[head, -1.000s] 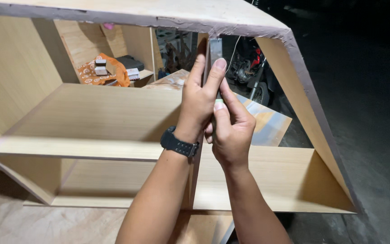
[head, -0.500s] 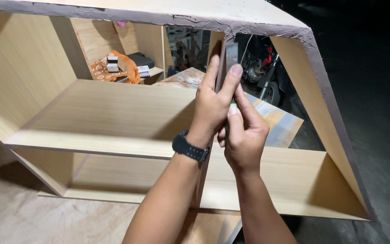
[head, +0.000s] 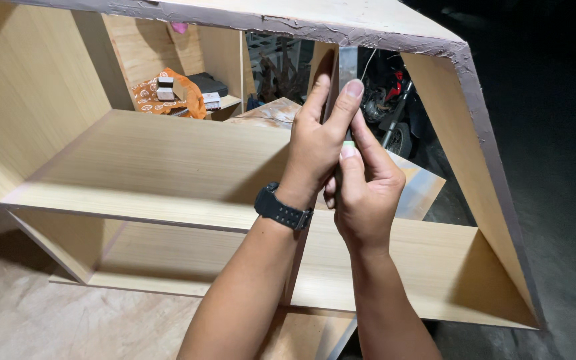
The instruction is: The person scrapes excess sealant or filler from the joints of a wooden shelf unit using a scraper tool.
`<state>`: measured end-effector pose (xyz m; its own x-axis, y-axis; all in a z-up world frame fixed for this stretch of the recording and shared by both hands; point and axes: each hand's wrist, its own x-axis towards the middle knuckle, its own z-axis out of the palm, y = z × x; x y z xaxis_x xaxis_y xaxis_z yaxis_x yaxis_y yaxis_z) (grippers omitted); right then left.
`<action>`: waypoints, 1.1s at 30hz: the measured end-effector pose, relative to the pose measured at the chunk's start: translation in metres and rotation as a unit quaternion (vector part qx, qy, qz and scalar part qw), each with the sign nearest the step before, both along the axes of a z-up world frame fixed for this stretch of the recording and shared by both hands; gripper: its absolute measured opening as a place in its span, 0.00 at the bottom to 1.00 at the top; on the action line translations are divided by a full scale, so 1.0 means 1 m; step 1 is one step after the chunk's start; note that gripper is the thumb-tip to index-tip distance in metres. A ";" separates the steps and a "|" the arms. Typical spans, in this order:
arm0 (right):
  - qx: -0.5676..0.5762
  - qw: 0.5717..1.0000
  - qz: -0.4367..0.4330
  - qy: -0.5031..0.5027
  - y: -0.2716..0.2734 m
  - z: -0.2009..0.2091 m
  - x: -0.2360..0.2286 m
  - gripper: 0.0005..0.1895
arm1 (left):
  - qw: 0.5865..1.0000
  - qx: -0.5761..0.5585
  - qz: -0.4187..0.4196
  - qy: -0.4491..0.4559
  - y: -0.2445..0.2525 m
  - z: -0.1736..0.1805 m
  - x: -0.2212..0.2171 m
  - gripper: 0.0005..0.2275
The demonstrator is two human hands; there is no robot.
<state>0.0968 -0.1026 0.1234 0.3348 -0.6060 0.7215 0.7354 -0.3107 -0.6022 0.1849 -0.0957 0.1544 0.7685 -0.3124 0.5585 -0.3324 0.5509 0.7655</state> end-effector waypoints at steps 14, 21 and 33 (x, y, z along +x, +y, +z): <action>0.019 1.000 -0.008 0.017 -0.001 -0.018 -0.001 0.25 | 1.000 0.012 -0.009 0.011 0.007 -0.005 -0.004 0.33; 0.030 0.999 0.002 0.019 0.005 -0.010 -0.006 0.24 | 0.999 0.042 -0.007 0.028 0.017 0.002 -0.013 0.36; 0.021 1.000 0.009 0.016 -0.001 -0.013 -0.004 0.24 | 0.999 0.028 -0.009 0.036 0.010 0.004 -0.011 0.34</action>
<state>0.0923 -0.1036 0.1109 0.3687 -0.6284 0.6850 0.7213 -0.2714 -0.6372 0.1736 -0.0852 0.1587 0.7998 -0.3552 0.4839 -0.2664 0.5124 0.8164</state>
